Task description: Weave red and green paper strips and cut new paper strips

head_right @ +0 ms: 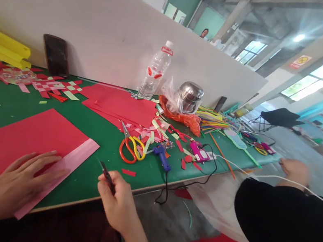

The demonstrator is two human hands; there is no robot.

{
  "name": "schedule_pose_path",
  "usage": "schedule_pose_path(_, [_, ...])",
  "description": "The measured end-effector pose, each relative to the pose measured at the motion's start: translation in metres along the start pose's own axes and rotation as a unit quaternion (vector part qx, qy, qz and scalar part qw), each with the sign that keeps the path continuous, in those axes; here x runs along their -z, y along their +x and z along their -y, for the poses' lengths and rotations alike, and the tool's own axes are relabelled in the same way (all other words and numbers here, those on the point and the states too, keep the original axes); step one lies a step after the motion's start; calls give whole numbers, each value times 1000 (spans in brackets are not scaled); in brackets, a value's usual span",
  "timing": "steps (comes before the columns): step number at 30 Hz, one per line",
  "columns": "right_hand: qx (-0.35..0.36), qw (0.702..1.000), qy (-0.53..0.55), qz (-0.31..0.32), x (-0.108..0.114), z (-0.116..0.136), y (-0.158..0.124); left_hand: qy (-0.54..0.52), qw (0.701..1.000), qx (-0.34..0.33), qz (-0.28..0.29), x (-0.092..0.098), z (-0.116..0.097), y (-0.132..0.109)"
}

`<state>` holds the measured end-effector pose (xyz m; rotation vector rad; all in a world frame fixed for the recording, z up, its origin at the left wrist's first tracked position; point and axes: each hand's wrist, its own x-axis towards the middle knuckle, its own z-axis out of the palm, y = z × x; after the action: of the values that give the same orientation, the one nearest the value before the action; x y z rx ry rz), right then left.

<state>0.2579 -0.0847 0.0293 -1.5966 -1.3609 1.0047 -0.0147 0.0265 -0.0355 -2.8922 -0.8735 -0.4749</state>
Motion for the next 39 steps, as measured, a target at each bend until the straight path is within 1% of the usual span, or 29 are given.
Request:
schedule_pose_path(2, [38, 996, -76, 10, -12, 8, 9, 8, 999, 39, -23, -5, -17, 2])
schedule_pose_path(3, [66, 989, -129, 7, -18, 12, 16, 5, 998, 61, -22, -6, -26, 5])
schedule_pose_path(5, [117, 965, -233, -10, -30, 19, 33, -19, 994, 106, -11, -4, -41, 12])
schedule_pose_path(6, [129, 955, -268, -16, -37, 21, 42, -36, 992, 124, -9, -2, -48, 15])
schedule_pose_path(8, [135, 938, -318, -18, -47, 22, 59, -60, 987, 145, -23, 2, -55, 21])
schedule_pose_path(10, [130, 919, -371, -15, -55, 18, 72, -67, 986, 146, -39, 3, -57, 23])
schedule_pose_path(13, [114, 889, -444, -14, -60, 10, 84, -69, 987, 136, -44, 0, -54, 21])
schedule_pose_path(17, [97, 855, -510, -20, -62, 4, 90, -85, 987, 130, -44, -5, -53, 18])
schedule_pose_path(21, [100, 832, -546, -20, -65, 3, 91, -91, 988, 113, -45, -4, -53, 17])
schedule_pose_path(25, [101, 821, -562, -21, -67, 3, 90, -86, 993, 68, -43, -4, -49, 8])
schedule_pose_path(29, [97, 818, -567, -25, -67, 2, 90, -73, 996, 5, -46, -8, -42, -9])
schedule_pose_path(31, [94, 819, -566, -24, -67, 2, 91, -63, 997, -15, -48, -8, -40, -20])
schedule_pose_path(35, [95, 828, -552, -15, -67, 2, 90, -57, 997, -30, -43, -7, -36, -39])
schedule_pose_path(39, [99, 848, -520, -9, -65, 4, 91, -68, 997, -29, -37, -10, -36, -50])
